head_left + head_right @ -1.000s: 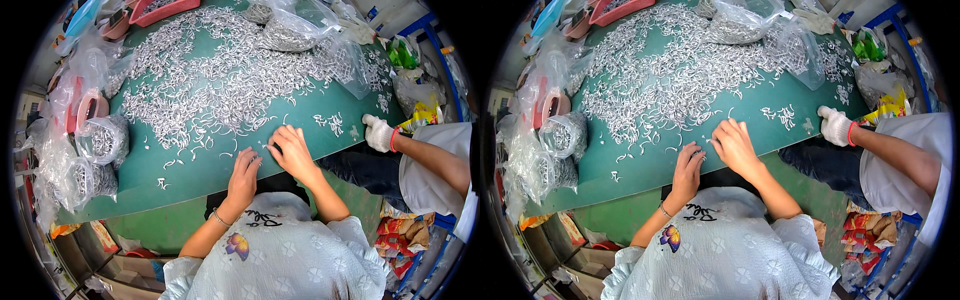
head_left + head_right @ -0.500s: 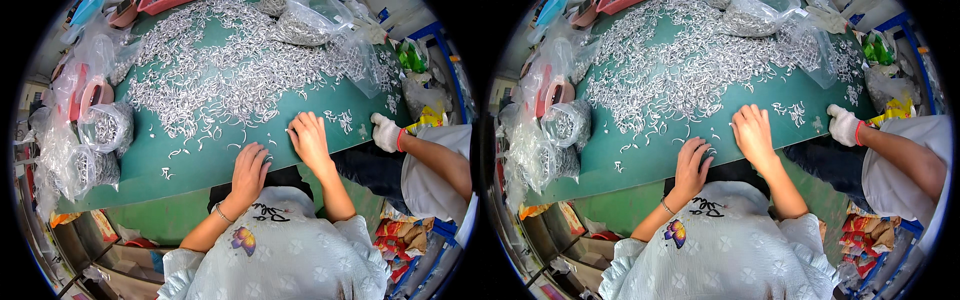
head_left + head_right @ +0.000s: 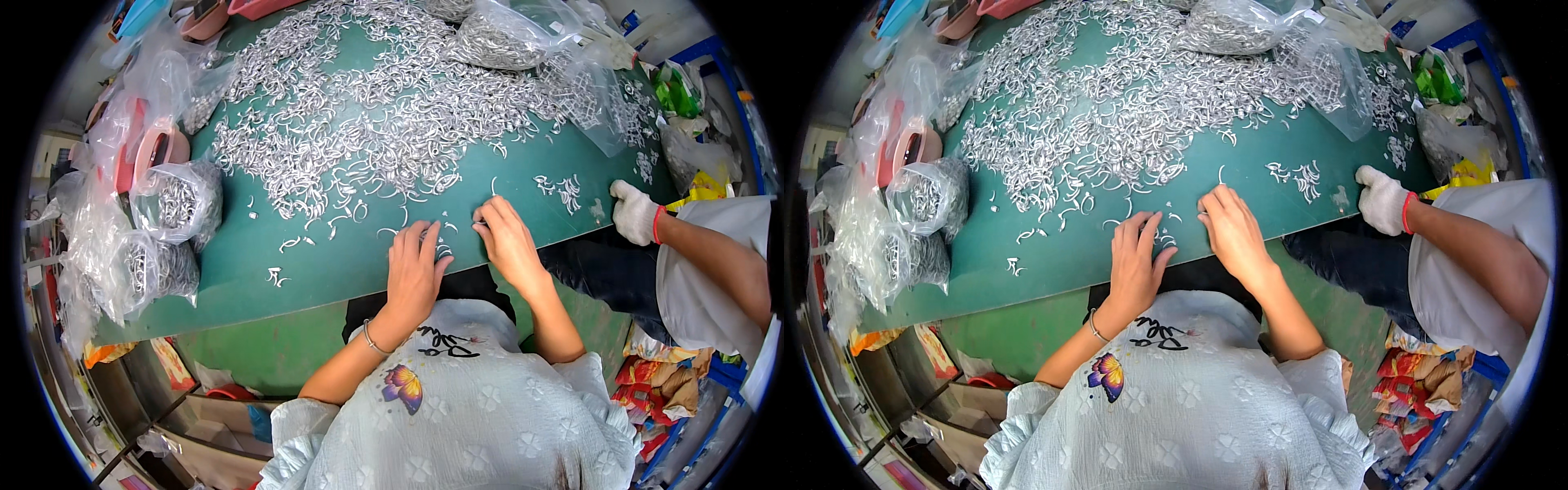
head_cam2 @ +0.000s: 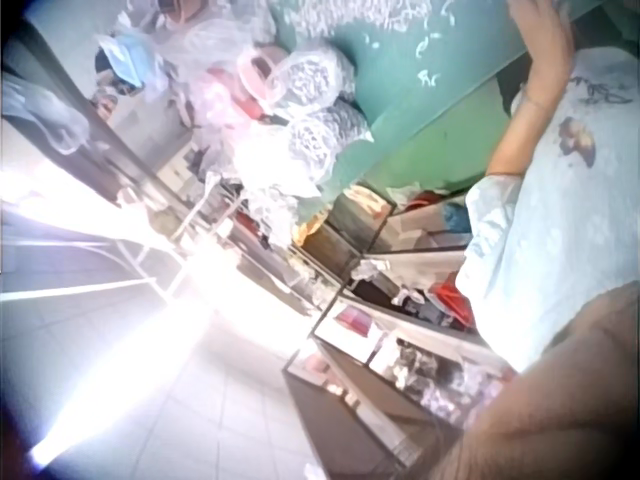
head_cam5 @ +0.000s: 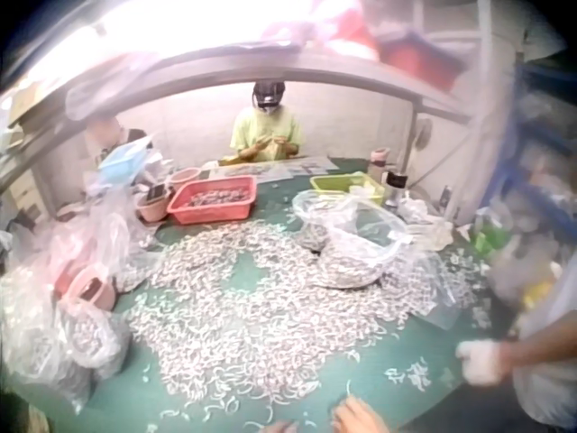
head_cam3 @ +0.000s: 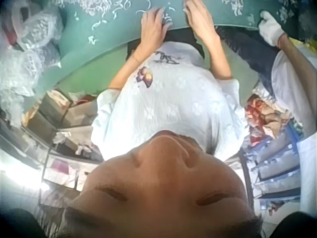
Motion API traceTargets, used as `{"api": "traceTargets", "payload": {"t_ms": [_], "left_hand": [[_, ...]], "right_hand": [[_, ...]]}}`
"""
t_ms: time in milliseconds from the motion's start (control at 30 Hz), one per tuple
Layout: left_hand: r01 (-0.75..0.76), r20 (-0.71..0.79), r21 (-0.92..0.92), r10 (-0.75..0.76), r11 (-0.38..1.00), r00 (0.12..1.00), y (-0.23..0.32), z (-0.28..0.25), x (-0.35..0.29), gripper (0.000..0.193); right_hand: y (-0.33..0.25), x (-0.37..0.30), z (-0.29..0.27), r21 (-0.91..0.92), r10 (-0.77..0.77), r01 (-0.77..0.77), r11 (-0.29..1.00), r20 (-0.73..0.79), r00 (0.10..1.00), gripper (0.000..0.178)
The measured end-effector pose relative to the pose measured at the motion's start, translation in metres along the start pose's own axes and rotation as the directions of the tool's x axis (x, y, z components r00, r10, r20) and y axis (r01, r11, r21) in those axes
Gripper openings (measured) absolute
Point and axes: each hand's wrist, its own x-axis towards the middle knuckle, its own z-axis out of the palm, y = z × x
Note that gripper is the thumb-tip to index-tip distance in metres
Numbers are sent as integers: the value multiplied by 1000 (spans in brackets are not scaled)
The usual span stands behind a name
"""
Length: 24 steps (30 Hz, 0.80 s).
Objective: The person sorts through a large quantity of small curved metal parts on a workbench, picking up individual pieces and small handfuls and placing them into plastic bags.
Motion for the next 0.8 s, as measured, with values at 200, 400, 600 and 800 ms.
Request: {"api": "traceTargets", "payload": {"t_ms": [200, 400, 600, 800], "left_hand": [[1, -71, -3, -1, 1000, 997, -5, -2, -3, 39], [-48, 7, 56, 48, 997, 999, -5, -7, 14, 21], [-36, 32, 54, 34, 998, 999, -3, -12, 24, 20], [-69, -55, 33, 71, 997, 996, -6, -8, 23, 18]], "right_hand": [[44, 4, -40, -268, -39, -51, 962, -317, 947, 11], [24, 8, -29, -294, -79, -30, 955, -354, 932, 17], [-7, 10, 13, -62, -172, 166, 984, -96, 980, 17], [-3, 6, 7, 8, -97, 99, 995, -116, 988, 17]]}}
